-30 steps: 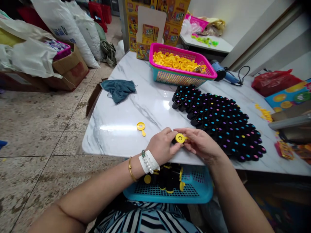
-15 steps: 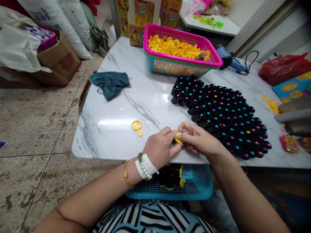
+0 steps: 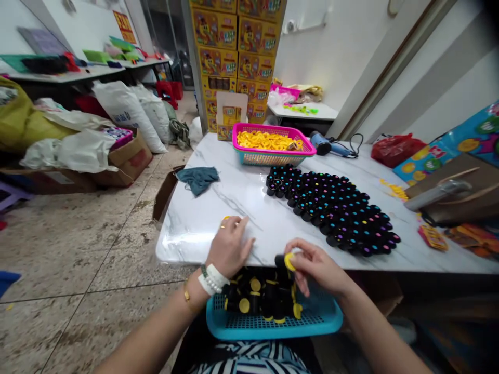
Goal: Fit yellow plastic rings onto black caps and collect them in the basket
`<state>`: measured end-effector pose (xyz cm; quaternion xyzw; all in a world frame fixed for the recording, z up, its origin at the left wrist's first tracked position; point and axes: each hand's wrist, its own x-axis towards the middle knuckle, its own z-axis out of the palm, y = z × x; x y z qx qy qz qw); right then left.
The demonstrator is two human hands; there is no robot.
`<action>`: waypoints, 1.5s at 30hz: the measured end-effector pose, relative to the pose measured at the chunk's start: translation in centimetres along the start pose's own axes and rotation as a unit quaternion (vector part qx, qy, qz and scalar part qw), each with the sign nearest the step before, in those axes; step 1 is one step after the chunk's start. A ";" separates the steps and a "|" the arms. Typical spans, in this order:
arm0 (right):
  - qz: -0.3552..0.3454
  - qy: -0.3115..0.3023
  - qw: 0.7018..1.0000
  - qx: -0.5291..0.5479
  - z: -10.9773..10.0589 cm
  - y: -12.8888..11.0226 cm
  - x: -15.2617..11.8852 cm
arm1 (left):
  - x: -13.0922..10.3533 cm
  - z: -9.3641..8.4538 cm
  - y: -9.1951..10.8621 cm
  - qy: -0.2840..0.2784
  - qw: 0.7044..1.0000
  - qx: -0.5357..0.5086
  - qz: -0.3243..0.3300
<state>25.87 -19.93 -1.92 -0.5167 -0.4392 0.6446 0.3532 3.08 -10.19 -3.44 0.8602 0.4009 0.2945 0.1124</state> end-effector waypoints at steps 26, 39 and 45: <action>-0.132 0.321 0.728 -0.592 -2.0 -3.2 8.5 | 15.3 5.9 -2.0 -0.033 0.988 -0.086 -0.123; -0.275 0.254 0.666 -0.645 2.4 1.9 2.5 | 15.7 7.0 -1.9 0.009 0.993 -0.083 -0.077; -0.367 0.188 0.654 -0.635 1.7 4.1 0.9 | 9.4 2.9 -1.6 -0.065 0.988 -0.106 -0.093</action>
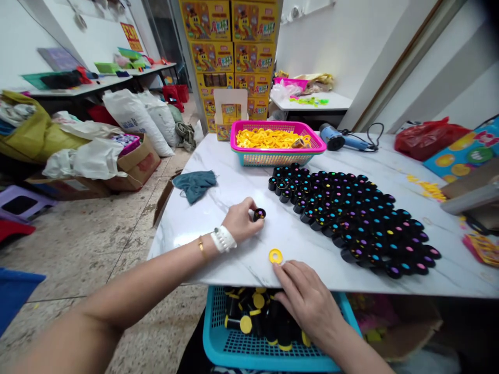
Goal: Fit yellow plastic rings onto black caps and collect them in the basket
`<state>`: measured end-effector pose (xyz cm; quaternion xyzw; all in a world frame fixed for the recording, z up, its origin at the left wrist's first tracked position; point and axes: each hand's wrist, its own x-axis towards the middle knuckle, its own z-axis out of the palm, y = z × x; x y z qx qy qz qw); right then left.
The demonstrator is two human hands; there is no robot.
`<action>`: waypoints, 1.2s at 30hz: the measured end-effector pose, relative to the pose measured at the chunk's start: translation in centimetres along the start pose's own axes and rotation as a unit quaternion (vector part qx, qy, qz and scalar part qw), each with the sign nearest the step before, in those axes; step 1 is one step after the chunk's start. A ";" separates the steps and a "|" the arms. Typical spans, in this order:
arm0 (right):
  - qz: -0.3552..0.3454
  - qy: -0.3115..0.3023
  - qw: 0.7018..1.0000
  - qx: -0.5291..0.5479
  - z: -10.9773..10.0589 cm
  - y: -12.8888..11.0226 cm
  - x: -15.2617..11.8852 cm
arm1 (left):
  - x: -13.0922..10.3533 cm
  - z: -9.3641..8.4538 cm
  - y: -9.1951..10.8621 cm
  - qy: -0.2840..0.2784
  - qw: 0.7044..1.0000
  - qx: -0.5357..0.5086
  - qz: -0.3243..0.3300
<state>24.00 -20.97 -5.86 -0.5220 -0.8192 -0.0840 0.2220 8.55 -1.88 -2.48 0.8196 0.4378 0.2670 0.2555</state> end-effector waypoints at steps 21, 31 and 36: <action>0.355 -0.059 0.842 0.402 -1.3 -0.3 9.3 | -9.2 -1.5 0.3 -0.023 0.997 -0.070 0.015; 0.381 -0.107 0.769 0.502 0.1 0.7 10.2 | -9.2 -1.5 0.3 -0.033 0.998 -0.056 0.015; 0.394 -0.147 0.730 0.539 0.2 0.7 10.3 | -9.1 -1.4 0.4 -0.046 0.998 -0.050 0.003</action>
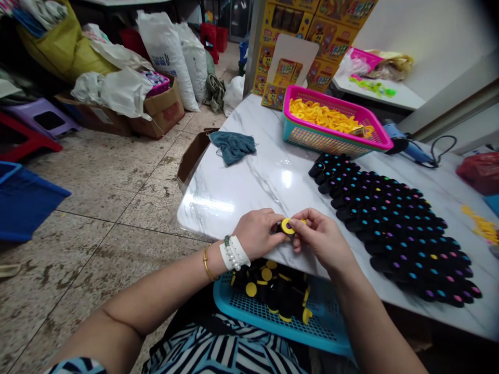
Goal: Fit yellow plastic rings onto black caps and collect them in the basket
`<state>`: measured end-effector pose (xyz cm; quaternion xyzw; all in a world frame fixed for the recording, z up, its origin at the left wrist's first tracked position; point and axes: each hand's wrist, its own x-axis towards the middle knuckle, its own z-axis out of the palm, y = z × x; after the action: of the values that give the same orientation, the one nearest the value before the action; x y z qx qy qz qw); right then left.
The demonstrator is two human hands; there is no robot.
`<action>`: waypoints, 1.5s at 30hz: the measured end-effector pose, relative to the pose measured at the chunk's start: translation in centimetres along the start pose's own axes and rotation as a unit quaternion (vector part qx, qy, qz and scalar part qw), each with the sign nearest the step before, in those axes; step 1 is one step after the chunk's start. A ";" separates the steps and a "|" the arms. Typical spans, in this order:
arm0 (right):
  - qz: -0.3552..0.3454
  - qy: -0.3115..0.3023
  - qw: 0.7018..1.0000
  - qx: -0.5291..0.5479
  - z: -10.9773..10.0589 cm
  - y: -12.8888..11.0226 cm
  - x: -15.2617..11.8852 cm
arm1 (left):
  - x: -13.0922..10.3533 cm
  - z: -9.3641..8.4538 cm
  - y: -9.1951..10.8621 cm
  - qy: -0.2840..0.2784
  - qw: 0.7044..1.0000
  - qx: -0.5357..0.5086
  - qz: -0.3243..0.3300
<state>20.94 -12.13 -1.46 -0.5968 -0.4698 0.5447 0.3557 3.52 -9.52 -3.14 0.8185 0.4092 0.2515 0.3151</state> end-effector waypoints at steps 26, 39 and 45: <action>-0.118 0.054 0.982 0.138 1.4 4.8 2.9 | -0.1 2.8 -1.9 0.099 0.995 0.017 -0.004; 0.014 -0.127 0.992 0.002 -1.2 -0.2 2.6 | 0.4 1.0 0.3 0.027 0.999 0.016 -0.025; -0.117 0.053 0.974 -0.186 1.2 0.6 0.2 | 0.1 1.5 0.7 0.020 0.996 0.079 -0.048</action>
<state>19.90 -12.25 -2.26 -0.6213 -0.6102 0.3695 0.3240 4.92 -10.23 -3.62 0.8151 0.4728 0.2191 0.2530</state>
